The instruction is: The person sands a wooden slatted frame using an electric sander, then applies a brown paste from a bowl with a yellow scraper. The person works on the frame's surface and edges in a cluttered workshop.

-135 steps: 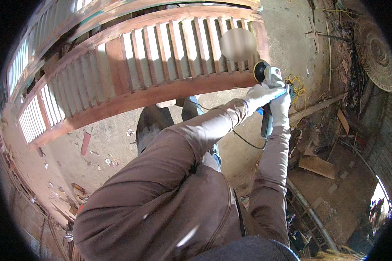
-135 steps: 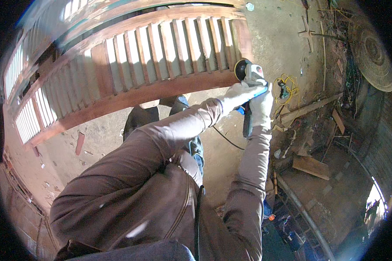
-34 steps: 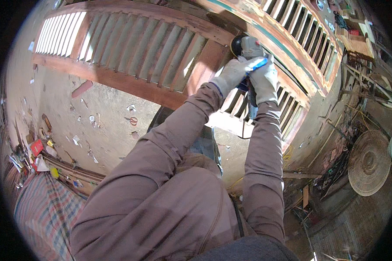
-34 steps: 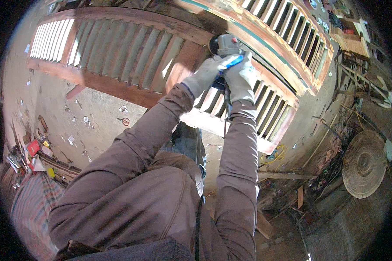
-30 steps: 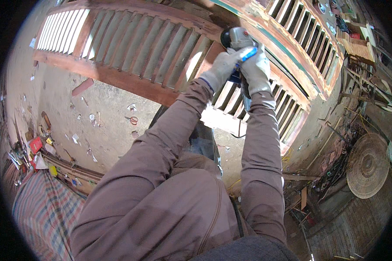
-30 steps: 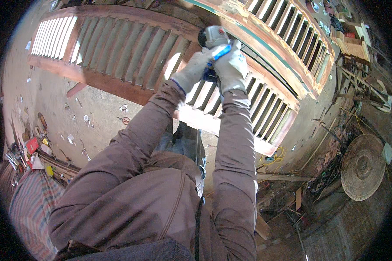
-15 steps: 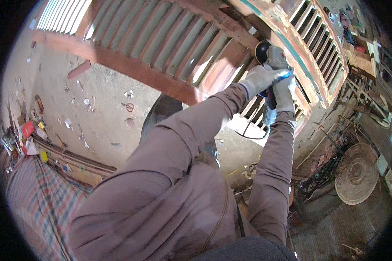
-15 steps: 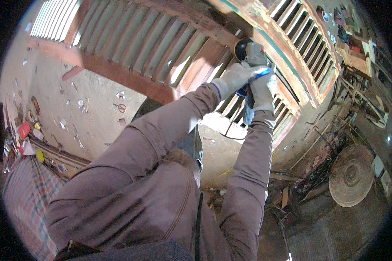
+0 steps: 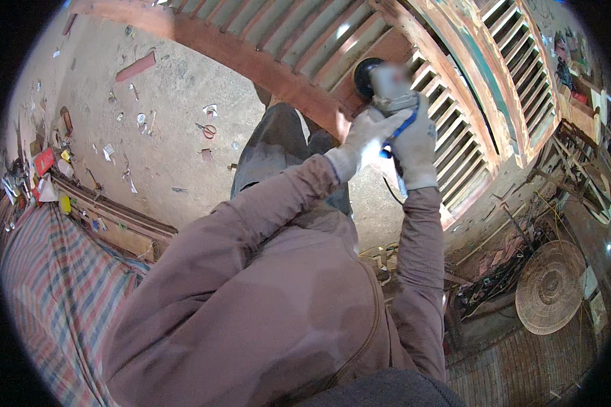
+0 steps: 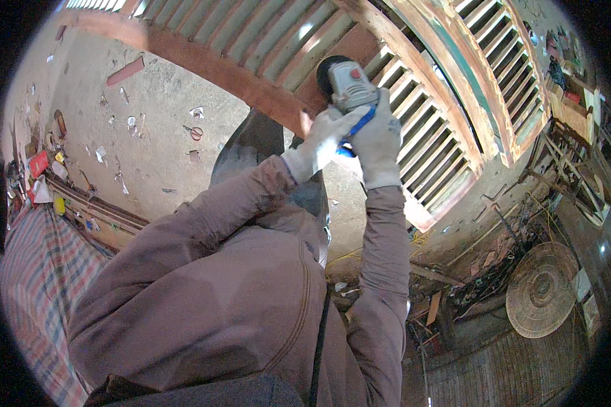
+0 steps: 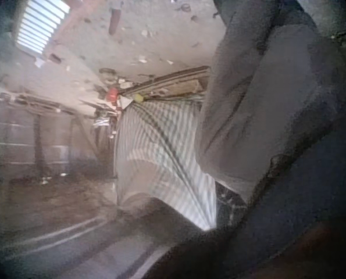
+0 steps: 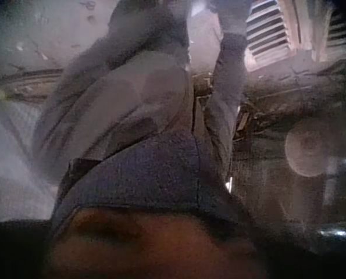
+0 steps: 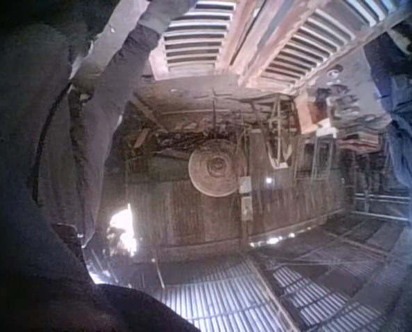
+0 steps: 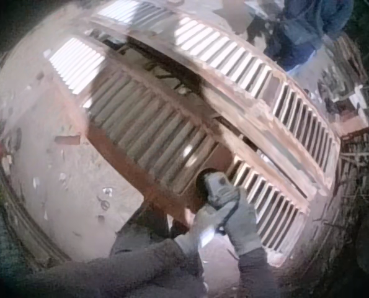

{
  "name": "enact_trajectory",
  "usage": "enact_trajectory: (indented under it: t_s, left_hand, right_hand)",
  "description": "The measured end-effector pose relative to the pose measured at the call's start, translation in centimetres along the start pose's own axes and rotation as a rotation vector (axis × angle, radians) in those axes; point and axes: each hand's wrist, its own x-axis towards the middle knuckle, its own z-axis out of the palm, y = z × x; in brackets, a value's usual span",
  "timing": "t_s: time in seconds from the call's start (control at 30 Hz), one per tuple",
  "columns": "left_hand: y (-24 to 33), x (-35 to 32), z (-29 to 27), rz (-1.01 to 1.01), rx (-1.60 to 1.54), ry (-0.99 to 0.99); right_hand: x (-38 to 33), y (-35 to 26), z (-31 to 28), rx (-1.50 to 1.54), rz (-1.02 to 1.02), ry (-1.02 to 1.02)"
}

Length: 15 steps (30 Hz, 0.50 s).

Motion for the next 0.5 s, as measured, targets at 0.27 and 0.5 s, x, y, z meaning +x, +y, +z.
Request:
enact_trajectory:
  t_s: [0.27,0.5]
  left_hand:
    - [-3.3,-7.2,-5.3,-0.089,0.017,0.015]
    - [0.7,-11.1,-8.9,-0.265,0.151,-0.166]
  right_hand:
    - [-7.6,-0.7,3.1,0.008,0.027,-0.092]
    - [-12.2,-3.2,3.9,0.274,0.008,0.076]
